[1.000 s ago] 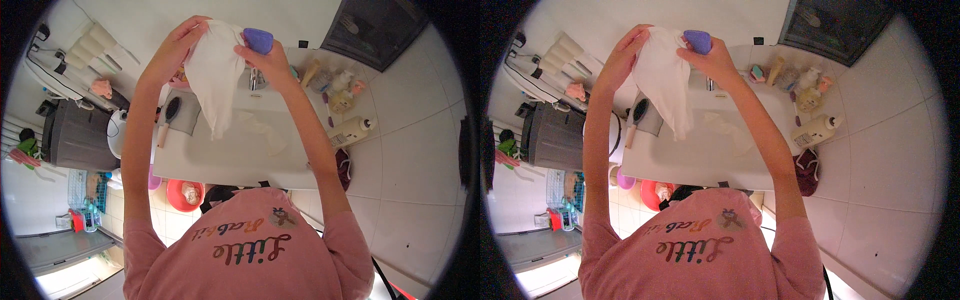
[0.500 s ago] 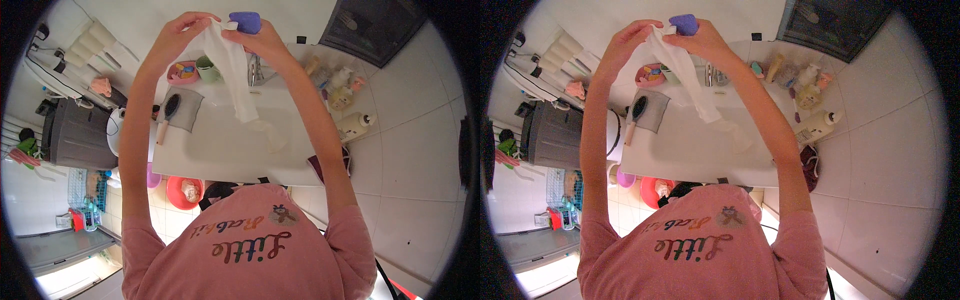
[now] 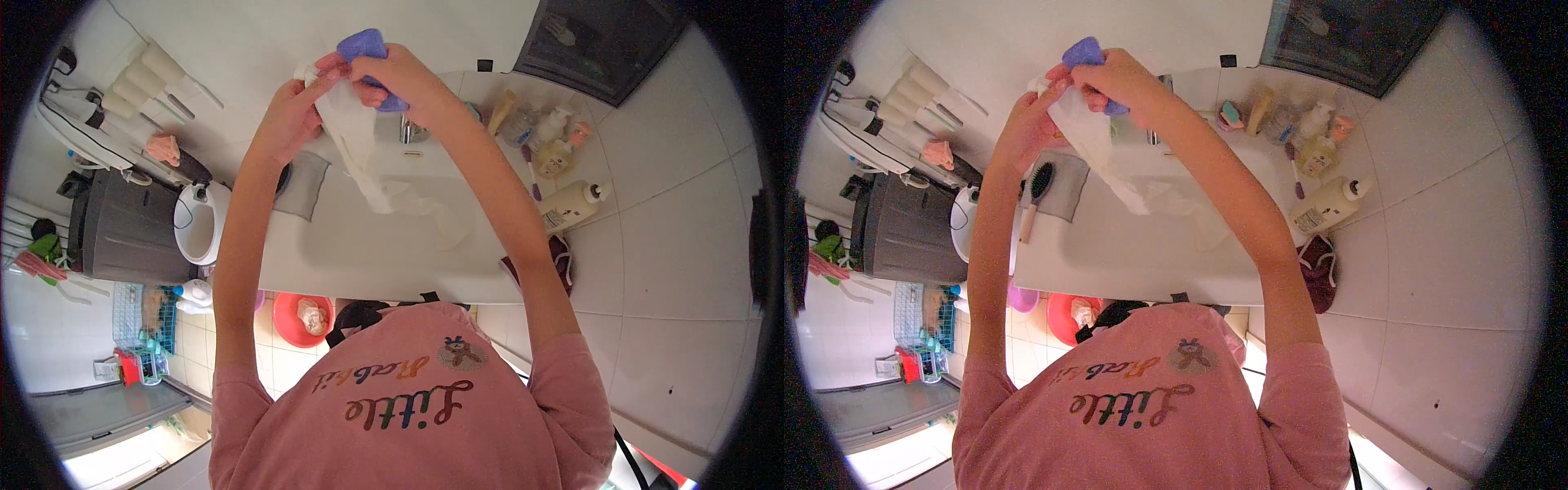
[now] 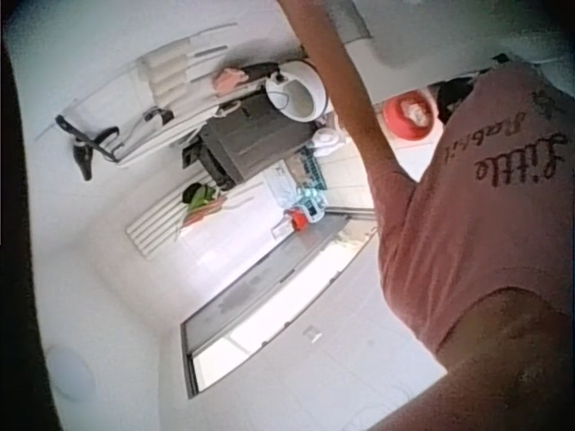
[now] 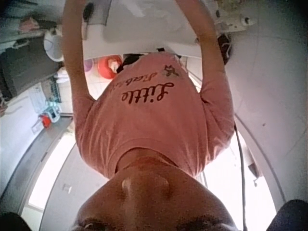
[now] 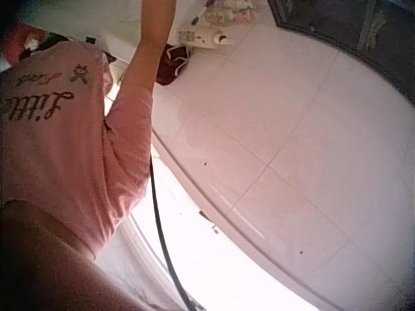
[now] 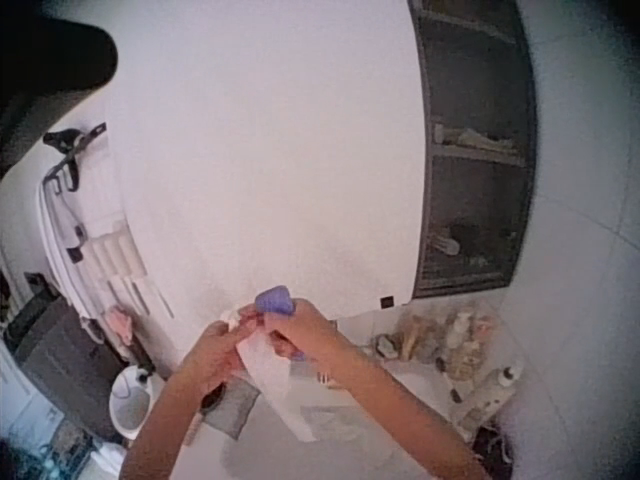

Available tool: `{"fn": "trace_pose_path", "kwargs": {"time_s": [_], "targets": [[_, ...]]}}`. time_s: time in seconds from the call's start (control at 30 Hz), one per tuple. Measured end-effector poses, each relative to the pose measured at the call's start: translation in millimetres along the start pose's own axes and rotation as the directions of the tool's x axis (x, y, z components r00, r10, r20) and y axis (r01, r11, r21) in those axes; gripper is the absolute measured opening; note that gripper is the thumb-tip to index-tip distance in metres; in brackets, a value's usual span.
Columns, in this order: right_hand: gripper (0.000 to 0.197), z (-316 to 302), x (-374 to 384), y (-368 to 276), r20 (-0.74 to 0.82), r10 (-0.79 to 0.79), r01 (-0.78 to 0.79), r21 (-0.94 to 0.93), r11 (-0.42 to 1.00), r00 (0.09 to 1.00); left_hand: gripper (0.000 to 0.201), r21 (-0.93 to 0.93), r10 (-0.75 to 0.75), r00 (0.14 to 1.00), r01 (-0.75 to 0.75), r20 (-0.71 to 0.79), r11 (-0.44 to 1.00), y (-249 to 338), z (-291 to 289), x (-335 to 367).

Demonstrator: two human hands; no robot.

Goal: The person washes a piece of clothing in a sink by lathering it with soap, scrubbing it by hand, and unfolding it, then washes another cloth by rubbing soap onto it and lathering it.

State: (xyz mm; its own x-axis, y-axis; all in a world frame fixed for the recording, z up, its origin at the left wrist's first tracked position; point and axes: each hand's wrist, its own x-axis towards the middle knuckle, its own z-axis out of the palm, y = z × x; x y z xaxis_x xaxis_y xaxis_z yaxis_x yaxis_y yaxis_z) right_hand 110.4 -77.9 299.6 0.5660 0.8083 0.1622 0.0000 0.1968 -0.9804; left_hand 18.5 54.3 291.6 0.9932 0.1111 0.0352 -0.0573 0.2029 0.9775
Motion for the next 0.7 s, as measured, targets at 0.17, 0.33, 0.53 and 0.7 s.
{"fn": "trace_pose_path", "kwargs": {"time_s": [0.17,0.33,0.53,0.7], "targets": [[0.018,4,2,2,-0.257,-0.223,0.225,-0.025,0.974,0.940,0.048,0.025,-0.071,0.997,0.071,-0.022,0.997,9,5,-5],[0.031,-2,1,7,-0.317,-0.342,0.248,-0.300,0.921,0.885,0.048,-0.300,-0.121,0.983,0.157,0.135,0.941,16,-15,-4],[0.039,-6,2,8,-0.212,-0.186,0.112,-0.320,0.941,0.959,0.052,-0.284,0.034,0.961,0.048,0.275,0.958,32,-12,-15],[0.038,-14,8,6,-0.227,-0.250,0.179,-0.293,0.939,0.941,0.046,-0.298,-0.010,0.967,0.087,0.253,0.951,32,-27,-15]]}}
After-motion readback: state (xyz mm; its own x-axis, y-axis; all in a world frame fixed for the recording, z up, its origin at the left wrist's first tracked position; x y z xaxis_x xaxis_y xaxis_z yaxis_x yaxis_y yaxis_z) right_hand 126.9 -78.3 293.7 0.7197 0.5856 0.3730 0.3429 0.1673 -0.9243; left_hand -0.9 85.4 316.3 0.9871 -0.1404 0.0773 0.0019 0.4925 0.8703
